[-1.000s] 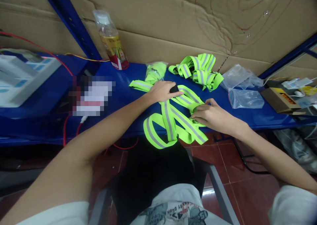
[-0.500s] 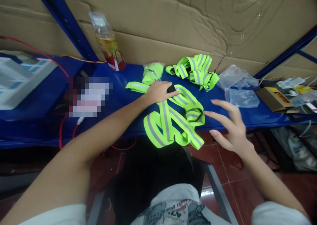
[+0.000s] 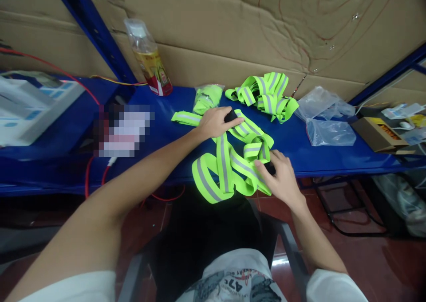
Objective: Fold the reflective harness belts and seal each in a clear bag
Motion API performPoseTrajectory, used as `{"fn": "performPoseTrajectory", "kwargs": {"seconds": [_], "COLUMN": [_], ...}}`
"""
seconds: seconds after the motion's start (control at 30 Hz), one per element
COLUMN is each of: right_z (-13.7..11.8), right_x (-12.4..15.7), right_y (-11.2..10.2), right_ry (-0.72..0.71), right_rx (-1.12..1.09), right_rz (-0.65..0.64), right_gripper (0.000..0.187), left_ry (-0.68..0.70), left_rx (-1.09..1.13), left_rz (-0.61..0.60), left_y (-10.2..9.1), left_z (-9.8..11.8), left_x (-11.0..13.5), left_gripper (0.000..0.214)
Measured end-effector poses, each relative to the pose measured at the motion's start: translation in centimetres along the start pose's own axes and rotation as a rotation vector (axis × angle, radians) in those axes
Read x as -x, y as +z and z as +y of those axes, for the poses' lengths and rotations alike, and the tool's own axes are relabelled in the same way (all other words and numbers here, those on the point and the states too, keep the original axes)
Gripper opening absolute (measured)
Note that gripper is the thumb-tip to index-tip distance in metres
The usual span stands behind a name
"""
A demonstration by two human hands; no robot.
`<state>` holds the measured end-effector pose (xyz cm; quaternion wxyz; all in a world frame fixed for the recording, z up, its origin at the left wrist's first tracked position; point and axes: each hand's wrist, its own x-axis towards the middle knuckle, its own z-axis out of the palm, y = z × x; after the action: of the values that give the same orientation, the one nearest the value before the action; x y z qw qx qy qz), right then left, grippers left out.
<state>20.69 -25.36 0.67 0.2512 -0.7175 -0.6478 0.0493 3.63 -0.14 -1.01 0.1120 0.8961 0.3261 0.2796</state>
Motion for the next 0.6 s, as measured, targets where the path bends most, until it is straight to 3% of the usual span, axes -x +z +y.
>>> {"fn": "performPoseTrajectory", "kwargs": {"seconds": [0.1, 0.23, 0.3, 0.47, 0.6], "right_z": [-1.2, -1.7, -1.4, 0.2, 1.2], "right_x": [-1.4, -2.2, -2.3, -1.7, -1.4], "right_y": [1.1, 2.1, 2.1, 1.3, 0.4], "right_ry": [0.036, 0.044, 0.064, 0.247, 0.302], "right_rx": [-0.221, -0.482, -0.576, -0.799, -0.888], "right_rz": [0.027, 0.056, 0.077, 0.014, -0.194], "right_gripper": [0.049, 0.029, 0.030, 0.055, 0.093], "left_ry": [-0.001, -0.005, -0.017, -0.062, -0.105], "left_rx": [-0.011, -0.019, -0.022, -0.026, 0.000], "left_rz": [0.006, 0.041, 0.051, 0.064, 0.067], "left_y": [0.0, -0.1, -0.3, -0.7, -0.6], "left_z": [0.0, -0.3, -0.6, -1.0, -1.1], "left_x": [0.1, 0.0, -0.1, -0.4, -0.6], "left_gripper": [0.064, 0.065, 0.066, 0.066, 0.064]}}
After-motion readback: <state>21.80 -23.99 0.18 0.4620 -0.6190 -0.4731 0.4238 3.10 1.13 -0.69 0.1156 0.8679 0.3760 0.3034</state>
